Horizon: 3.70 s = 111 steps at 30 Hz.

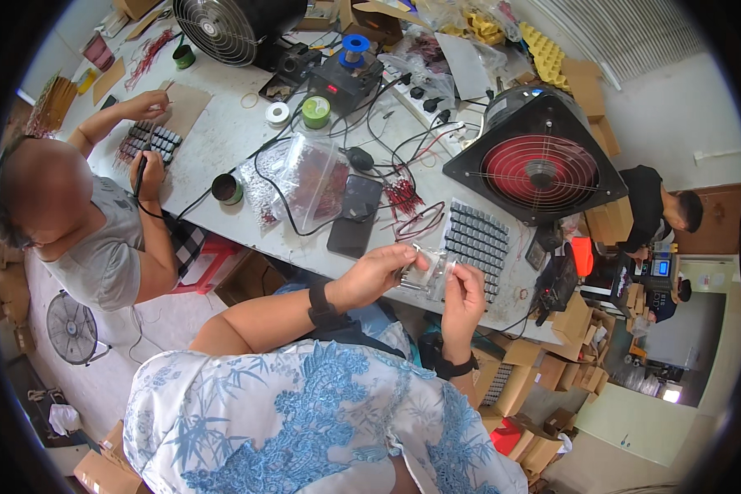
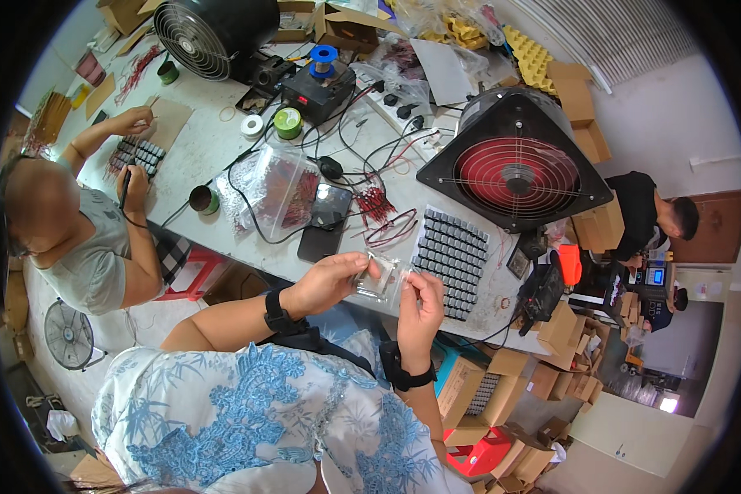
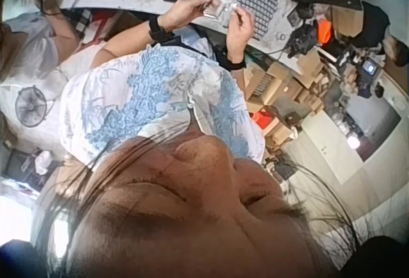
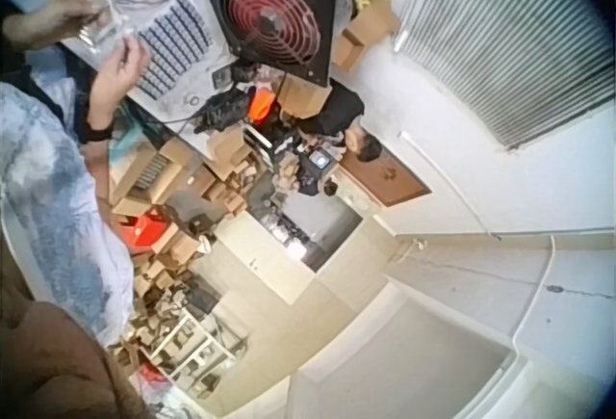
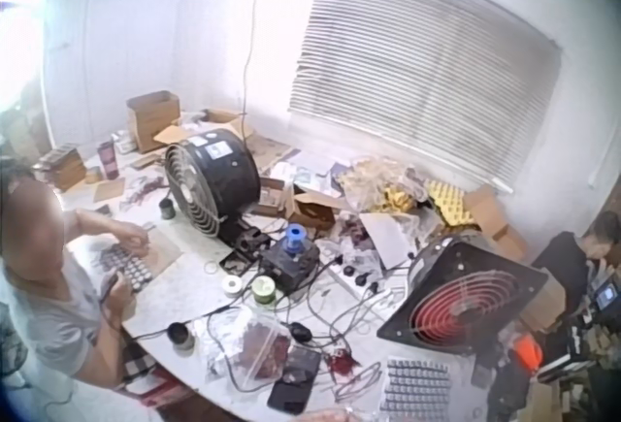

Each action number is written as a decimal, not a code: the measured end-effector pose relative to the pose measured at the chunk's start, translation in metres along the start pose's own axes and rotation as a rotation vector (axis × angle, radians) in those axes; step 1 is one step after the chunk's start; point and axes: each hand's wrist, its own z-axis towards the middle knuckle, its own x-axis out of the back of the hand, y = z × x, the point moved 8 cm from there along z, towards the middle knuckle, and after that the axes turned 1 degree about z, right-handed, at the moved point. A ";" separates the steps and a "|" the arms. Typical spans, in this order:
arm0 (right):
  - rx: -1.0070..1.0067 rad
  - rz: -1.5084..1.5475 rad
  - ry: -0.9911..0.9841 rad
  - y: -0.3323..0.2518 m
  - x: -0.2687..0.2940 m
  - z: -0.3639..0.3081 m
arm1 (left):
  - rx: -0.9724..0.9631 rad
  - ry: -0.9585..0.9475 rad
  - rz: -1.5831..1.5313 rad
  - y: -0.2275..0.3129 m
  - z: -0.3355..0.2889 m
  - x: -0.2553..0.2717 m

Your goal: The person removes a small metal component from a plastic bag and uses a soldering iron to melt solder onto it while holding a wire. They then pick up a pair of glasses, set them down, and continue soldering the metal components.

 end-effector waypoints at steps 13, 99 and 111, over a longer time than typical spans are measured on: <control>-0.141 0.079 -0.220 0.017 -0.006 0.004 | 0.119 -0.006 -0.083 -0.013 0.000 0.006; -0.457 0.462 -0.069 0.037 0.019 -0.002 | 0.125 0.118 -0.097 -0.026 0.005 0.018; -0.559 0.466 -0.174 0.037 -0.004 -0.002 | 0.190 0.048 0.088 -0.024 0.004 -0.007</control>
